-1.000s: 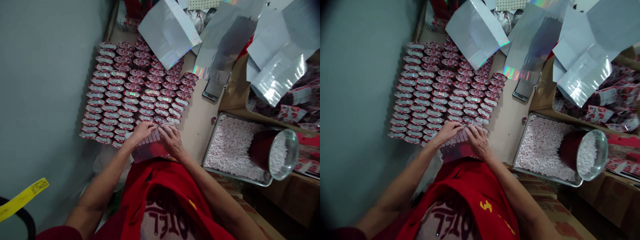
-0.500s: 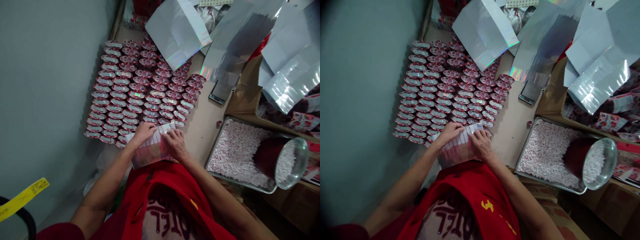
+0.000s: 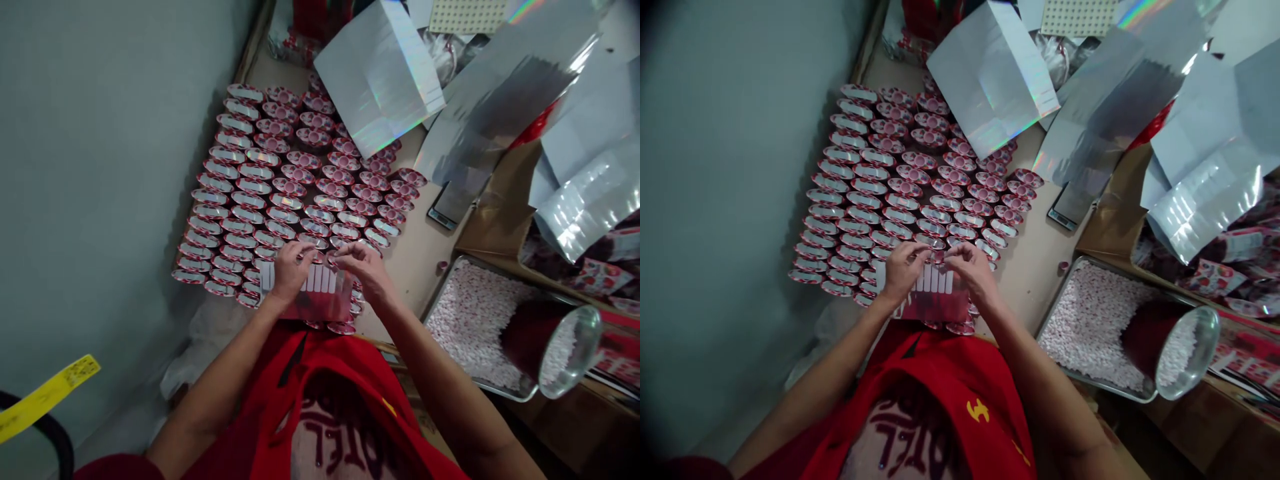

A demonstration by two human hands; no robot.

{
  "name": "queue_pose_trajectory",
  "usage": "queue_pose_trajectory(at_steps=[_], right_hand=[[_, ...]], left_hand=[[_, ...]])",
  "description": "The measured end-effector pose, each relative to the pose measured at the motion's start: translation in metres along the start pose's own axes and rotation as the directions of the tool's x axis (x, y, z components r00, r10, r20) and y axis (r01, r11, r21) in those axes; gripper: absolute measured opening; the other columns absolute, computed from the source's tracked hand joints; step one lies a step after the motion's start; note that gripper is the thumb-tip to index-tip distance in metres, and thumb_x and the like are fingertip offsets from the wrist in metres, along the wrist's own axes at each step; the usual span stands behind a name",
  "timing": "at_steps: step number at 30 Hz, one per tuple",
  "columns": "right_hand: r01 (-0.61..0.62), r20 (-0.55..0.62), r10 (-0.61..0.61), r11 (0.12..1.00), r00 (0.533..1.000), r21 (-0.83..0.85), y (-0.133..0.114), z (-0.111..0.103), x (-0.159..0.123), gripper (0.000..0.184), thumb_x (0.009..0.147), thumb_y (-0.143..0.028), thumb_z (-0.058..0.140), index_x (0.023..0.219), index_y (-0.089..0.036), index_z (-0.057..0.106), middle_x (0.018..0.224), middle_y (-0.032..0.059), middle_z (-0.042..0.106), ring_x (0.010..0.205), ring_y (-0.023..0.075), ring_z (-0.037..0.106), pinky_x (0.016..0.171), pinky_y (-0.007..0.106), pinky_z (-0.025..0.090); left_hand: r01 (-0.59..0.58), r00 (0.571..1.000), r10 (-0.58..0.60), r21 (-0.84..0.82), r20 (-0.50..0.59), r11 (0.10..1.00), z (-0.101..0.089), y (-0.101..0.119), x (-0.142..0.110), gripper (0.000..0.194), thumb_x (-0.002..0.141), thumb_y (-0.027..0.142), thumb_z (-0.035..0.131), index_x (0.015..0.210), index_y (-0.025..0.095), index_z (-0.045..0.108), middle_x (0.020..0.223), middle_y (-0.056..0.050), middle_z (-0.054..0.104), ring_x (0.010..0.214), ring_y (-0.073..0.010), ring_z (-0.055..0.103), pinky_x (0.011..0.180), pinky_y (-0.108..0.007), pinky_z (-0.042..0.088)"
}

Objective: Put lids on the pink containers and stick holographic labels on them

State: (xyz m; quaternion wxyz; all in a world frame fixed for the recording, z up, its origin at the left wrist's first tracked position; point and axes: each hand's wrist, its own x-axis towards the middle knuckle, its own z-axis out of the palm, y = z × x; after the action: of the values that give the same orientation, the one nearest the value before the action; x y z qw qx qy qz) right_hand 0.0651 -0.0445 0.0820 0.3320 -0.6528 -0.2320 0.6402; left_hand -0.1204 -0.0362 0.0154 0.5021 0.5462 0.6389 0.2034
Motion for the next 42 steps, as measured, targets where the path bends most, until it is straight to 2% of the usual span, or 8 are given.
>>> queue_pose_trajectory(at_steps=[3, 5, 11, 17, 23, 28, 32, 42], right_hand=[[-0.032, -0.019, 0.032, 0.999, 0.999, 0.002, 0.002, 0.003, 0.015, 0.031, 0.066, -0.046, 0.081, 0.076, -0.02, 0.067, 0.07, 0.0002, 0.066, 0.065, 0.0153, 0.058, 0.066, 0.029, 0.045], [0.032, -0.121, -0.045, 0.993, 0.992, -0.111, 0.007, 0.005, 0.021, 0.032, 0.069, -0.048, 0.082, 0.076, -0.02, 0.07, 0.069, 0.0003, 0.065, 0.064, 0.0154, 0.056, 0.065, 0.029, 0.045], [0.092, -0.185, -0.139, 0.965, 0.973, -0.244, 0.009, 0.012, 0.027, 0.033, 0.075, -0.052, 0.079, 0.078, -0.02, 0.074, 0.055, -0.0042, 0.054, 0.053, 0.013, 0.045, 0.055, 0.027, 0.038], [0.107, -0.279, -0.191, 0.951, 0.941, -0.29, 0.004, 0.01, 0.027, 0.031, 0.08, -0.051, 0.076, 0.08, -0.021, 0.071, 0.063, -0.0028, 0.059, 0.057, 0.0128, 0.047, 0.056, 0.026, 0.039], [0.037, -0.273, -0.059, 0.995, 0.96, -0.088, 0.002, 0.004, 0.027, 0.036, 0.074, -0.052, 0.083, 0.08, -0.019, 0.07, 0.068, -0.0018, 0.06, 0.059, 0.0121, 0.048, 0.053, 0.026, 0.046], [-0.054, -0.153, 0.063, 0.996, 0.986, 0.065, -0.017, 0.018, 0.017, 0.041, 0.068, -0.053, 0.088, 0.083, -0.019, 0.071, 0.075, -0.001, 0.061, 0.061, 0.0127, 0.052, 0.043, 0.025, 0.049], [-0.097, -0.08, 0.102, 0.994, 0.992, 0.058, -0.03, 0.027, 0.012, 0.043, 0.067, -0.055, 0.088, 0.082, -0.019, 0.071, 0.072, -0.0019, 0.059, 0.059, 0.012, 0.049, 0.039, 0.025, 0.049], [-0.007, -0.065, 0.004, 0.999, 0.998, -0.046, -0.014, 0.03, 0.047, 0.041, 0.066, -0.056, 0.089, 0.074, -0.018, 0.075, 0.067, 0.0018, 0.067, 0.059, 0.0143, 0.054, 0.051, 0.026, 0.043]], left_hand=[[0.279, 0.955, -0.18, -0.509, 0.236, 0.814, -0.01, 0.006, 0.013, 0.057, 0.096, 0.07, 0.055, 0.109, 0.017, 0.073, 0.11, -0.013, 0.078, 0.105, -0.0256, 0.073, 0.096, -0.04, 0.056], [0.425, 0.896, -0.189, -0.649, 0.402, 0.631, -0.015, 0.012, 0.018, 0.067, 0.089, 0.078, 0.059, 0.111, 0.016, 0.07, 0.11, -0.015, 0.078, 0.103, -0.0262, 0.074, 0.093, -0.04, 0.057], [0.533, 0.838, -0.232, -0.653, 0.493, 0.538, -0.005, 0.035, 0.02, 0.068, 0.061, 0.036, 0.095, 0.115, 0.02, 0.058, 0.099, -0.004, 0.075, 0.089, -0.0167, 0.071, 0.088, -0.032, 0.052], [0.673, 0.724, -0.351, -0.499, 0.594, 0.545, -0.009, 0.033, 0.035, 0.039, 0.063, 0.021, 0.072, 0.102, 0.02, 0.063, 0.068, 0.006, 0.057, 0.057, -0.0093, 0.05, 0.059, -0.025, 0.037], [0.481, 0.868, -0.45, -0.585, 0.21, 0.653, -0.029, 0.019, 0.042, 0.023, 0.073, 0.03, 0.074, 0.092, 0.02, 0.065, 0.062, 0.006, 0.053, 0.054, -0.0087, 0.043, 0.055, -0.024, 0.036], [0.532, 0.841, -0.419, -0.667, 0.343, 0.522, -0.025, 0.025, 0.047, 0.055, 0.069, 0.056, 0.09, 0.102, 0.016, 0.071, 0.094, -0.006, 0.075, 0.074, -0.0113, 0.066, 0.072, -0.025, 0.055], [0.564, 0.824, -0.382, -0.667, 0.418, 0.487, -0.029, 0.025, 0.056, 0.057, 0.065, 0.058, 0.093, 0.097, 0.014, 0.074, 0.091, -0.008, 0.076, 0.076, -0.0139, 0.069, 0.075, -0.028, 0.058], [0.444, 0.885, -0.417, -0.642, 0.206, 0.625, -0.042, 0.011, 0.06, 0.043, 0.065, 0.048, 0.093, 0.087, 0.015, 0.075, 0.079, -0.003, 0.074, 0.071, -0.0155, 0.069, 0.073, -0.031, 0.06]])
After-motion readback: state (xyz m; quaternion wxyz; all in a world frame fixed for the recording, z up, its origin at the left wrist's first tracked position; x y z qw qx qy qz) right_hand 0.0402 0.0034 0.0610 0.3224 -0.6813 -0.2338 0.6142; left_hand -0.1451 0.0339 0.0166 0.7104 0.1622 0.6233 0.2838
